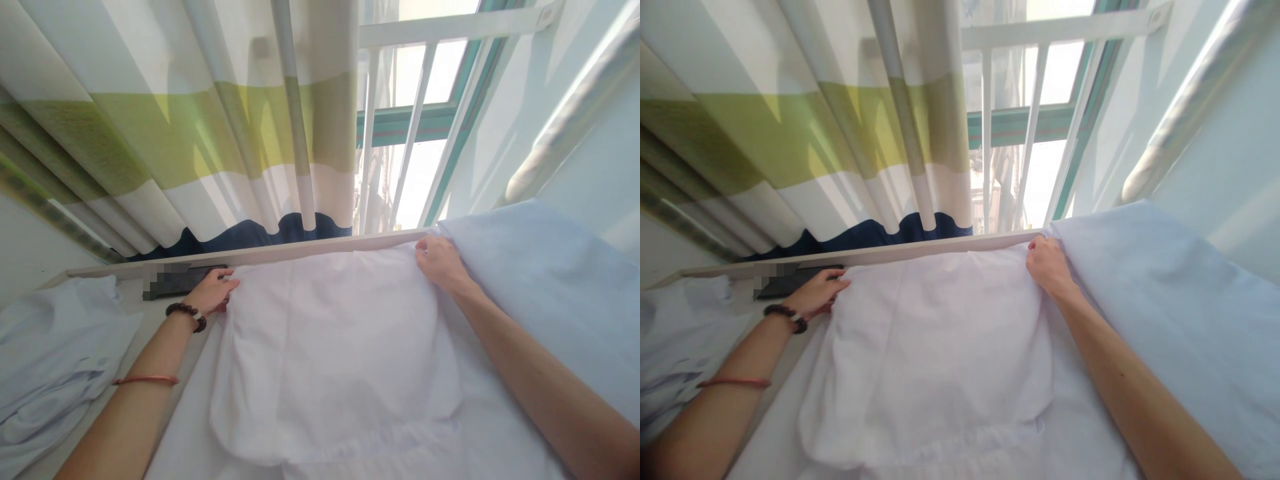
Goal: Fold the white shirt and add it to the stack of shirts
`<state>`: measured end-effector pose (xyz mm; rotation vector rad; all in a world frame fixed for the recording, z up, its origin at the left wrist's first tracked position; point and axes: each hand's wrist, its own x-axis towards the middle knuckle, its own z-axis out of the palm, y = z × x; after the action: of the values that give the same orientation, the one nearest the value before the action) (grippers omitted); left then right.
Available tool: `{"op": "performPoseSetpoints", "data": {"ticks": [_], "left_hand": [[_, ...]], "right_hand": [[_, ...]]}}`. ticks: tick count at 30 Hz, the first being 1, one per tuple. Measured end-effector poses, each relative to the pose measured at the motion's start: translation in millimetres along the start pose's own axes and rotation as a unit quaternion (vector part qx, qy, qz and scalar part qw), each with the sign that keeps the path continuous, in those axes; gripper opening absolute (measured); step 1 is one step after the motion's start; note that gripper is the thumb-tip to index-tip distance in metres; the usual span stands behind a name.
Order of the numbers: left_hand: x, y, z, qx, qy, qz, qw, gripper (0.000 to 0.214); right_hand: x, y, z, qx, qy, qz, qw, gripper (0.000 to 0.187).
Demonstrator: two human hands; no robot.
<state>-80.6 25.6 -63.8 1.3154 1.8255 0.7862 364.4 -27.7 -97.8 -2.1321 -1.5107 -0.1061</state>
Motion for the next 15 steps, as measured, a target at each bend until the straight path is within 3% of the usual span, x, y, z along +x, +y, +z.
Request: {"op": "performPoseSetpoints", "data": {"ticks": [4, 8, 10, 15], "left_hand": [[4, 2, -8.2, 0.067, 0.0, 0.04, 0.997, 0.037], [1, 5, -9.4, 0.142, 0.078, 0.084, 0.983, 0.041], [-1, 5, -7.1, 0.118, 0.067, 0.067, 0.988, 0.041], [-6, 2, 0.7, -0.058, 0.003, -0.005, 0.998, 0.039]], "right_hand": [[1, -2, -3, 0.05, 0.01, -0.019, 0.999, 0.034], [1, -7, -9, 0.112, 0.035, -0.007, 0.993, 0.038], [1, -8, -10, 0.136, 0.038, 0.012, 0.99, 0.039], [2, -4, -9, 0.176, 0.041, 0.038, 0.983, 0.043]]}}
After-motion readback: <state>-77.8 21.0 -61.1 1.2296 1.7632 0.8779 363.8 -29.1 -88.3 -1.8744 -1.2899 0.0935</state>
